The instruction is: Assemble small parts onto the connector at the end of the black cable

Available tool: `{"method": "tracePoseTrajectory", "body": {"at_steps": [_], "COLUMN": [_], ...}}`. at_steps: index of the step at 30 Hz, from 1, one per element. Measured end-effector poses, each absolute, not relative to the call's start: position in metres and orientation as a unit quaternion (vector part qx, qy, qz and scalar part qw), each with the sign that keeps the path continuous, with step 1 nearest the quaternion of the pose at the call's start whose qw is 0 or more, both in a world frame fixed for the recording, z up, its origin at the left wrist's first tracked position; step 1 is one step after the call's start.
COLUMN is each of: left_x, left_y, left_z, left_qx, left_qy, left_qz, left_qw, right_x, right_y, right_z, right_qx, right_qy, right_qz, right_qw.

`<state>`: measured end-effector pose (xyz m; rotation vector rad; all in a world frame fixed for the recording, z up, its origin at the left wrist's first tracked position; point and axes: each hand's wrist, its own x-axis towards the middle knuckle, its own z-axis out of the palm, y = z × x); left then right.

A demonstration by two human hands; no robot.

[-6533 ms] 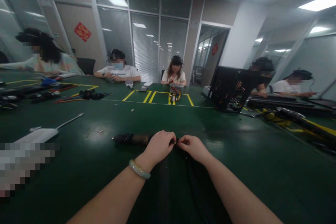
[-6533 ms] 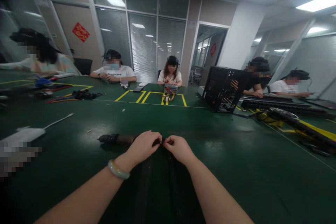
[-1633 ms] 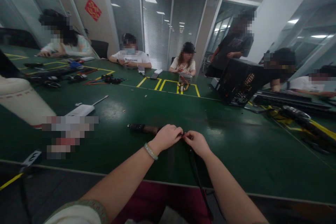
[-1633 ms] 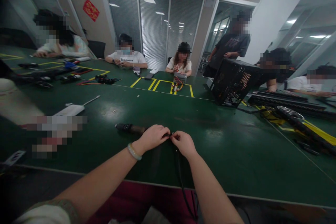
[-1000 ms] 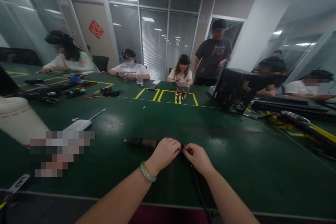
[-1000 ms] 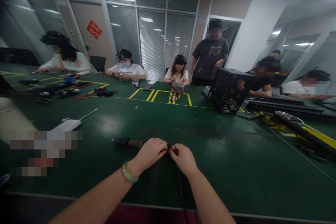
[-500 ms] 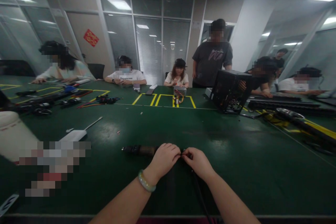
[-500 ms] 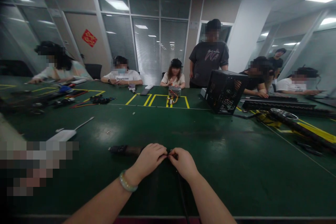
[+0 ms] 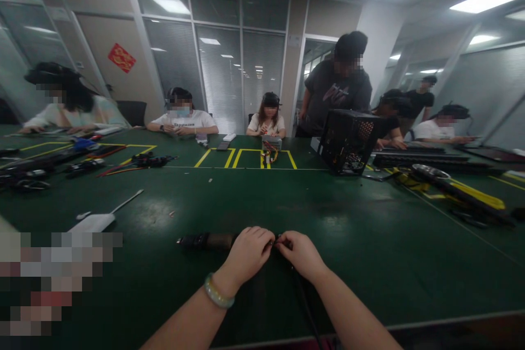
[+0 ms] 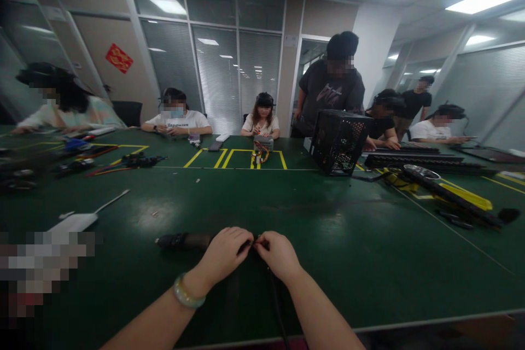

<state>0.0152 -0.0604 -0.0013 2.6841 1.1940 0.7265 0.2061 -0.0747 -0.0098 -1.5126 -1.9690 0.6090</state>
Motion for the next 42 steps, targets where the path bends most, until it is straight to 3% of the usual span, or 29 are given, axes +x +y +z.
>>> {"method": "tracePoseTrajectory", "body": {"at_steps": [42], "left_x": [0.0176], "left_y": [-0.0604], "left_z": [-0.0017], "left_qx": [0.88], "left_qy": [0.42], "left_qz": [0.219], "left_qw": [0.038], "right_x": [0.2071], "right_y": [-0.0727], "right_z": [-0.009], "right_qx": [-0.566], "right_qy": [-0.756], "right_qz": [0.199], "right_qw": [0.261]}}
